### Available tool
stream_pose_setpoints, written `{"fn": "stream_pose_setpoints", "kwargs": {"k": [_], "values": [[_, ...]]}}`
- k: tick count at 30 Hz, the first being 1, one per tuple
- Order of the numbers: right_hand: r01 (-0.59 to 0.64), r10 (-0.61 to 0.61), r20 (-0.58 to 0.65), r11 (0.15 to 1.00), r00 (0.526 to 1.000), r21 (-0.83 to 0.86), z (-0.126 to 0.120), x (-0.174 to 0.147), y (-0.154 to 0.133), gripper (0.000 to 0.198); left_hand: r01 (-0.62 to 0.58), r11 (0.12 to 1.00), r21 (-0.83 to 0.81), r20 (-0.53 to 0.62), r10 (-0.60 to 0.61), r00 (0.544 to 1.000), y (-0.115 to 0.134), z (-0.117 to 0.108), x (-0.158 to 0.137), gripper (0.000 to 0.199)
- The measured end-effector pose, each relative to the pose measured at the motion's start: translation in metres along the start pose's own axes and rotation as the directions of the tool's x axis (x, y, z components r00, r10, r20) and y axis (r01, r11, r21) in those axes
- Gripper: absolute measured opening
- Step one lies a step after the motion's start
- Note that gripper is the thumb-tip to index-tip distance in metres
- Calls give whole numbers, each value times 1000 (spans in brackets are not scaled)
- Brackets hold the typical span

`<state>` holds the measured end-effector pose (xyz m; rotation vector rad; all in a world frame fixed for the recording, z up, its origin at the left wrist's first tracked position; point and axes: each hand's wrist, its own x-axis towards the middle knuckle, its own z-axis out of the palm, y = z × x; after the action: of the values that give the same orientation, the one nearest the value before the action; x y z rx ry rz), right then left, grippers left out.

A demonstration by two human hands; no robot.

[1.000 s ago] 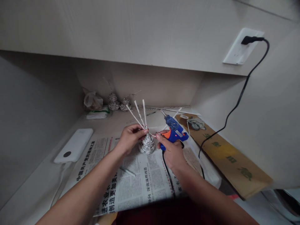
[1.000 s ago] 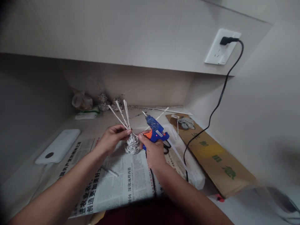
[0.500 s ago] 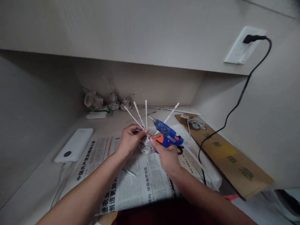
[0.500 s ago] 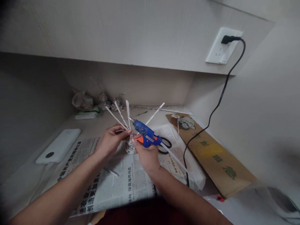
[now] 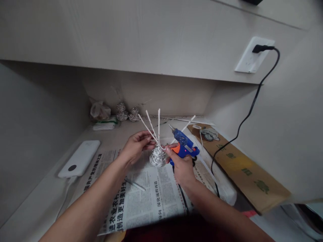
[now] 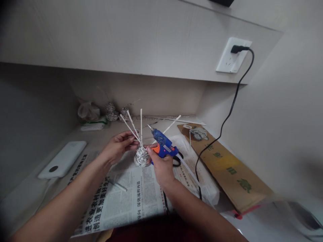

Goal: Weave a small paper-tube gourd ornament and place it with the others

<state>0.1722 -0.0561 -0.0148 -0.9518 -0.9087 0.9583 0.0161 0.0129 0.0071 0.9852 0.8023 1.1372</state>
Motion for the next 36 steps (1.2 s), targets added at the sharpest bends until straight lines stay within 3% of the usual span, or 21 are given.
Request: {"fn": "stream_pose_setpoints", "kwargs": {"k": [3, 8, 18, 26, 28, 30, 33, 36], "values": [[-7, 7, -6, 999, 1000, 31, 0, 0, 3, 14, 21, 997, -72, -61, -25, 998, 1, -6, 3, 26], [-22, 22, -8, 999, 1000, 45, 1, 1, 4, 15, 87, 990, -114, 1, -87, 996, 0, -7, 3, 30], [-98, 103, -28, 983, 994, 153, 3, 2, -3, 19, 29, 997, 70, 3, -29, 1000, 1, -7, 0, 36], [-86, 88, -1, 979, 996, 186, 0, 2, -1, 19, -69, 973, 220, 41, 62, 997, -4, -9, 6, 34], [-92, 93, 5, 978, 996, 190, 0, 2, 0, 19, -134, 957, 256, 86, 116, 990, -4, -9, 7, 33], [-101, 102, 5, 976, 995, 193, 0, 2, 1, 19, -170, 947, 272, 210, 113, 971, -4, -9, 5, 32], [-94, 97, -1, 973, 995, 211, -1, 3, 1, 18, -157, 950, 269, 443, 23, 896, -7, -8, 2, 51], [-94, 96, 0, 976, 995, 198, -3, 3, 2, 18, -166, 940, 299, 492, -2, 870, -13, -6, 1, 49]]}}
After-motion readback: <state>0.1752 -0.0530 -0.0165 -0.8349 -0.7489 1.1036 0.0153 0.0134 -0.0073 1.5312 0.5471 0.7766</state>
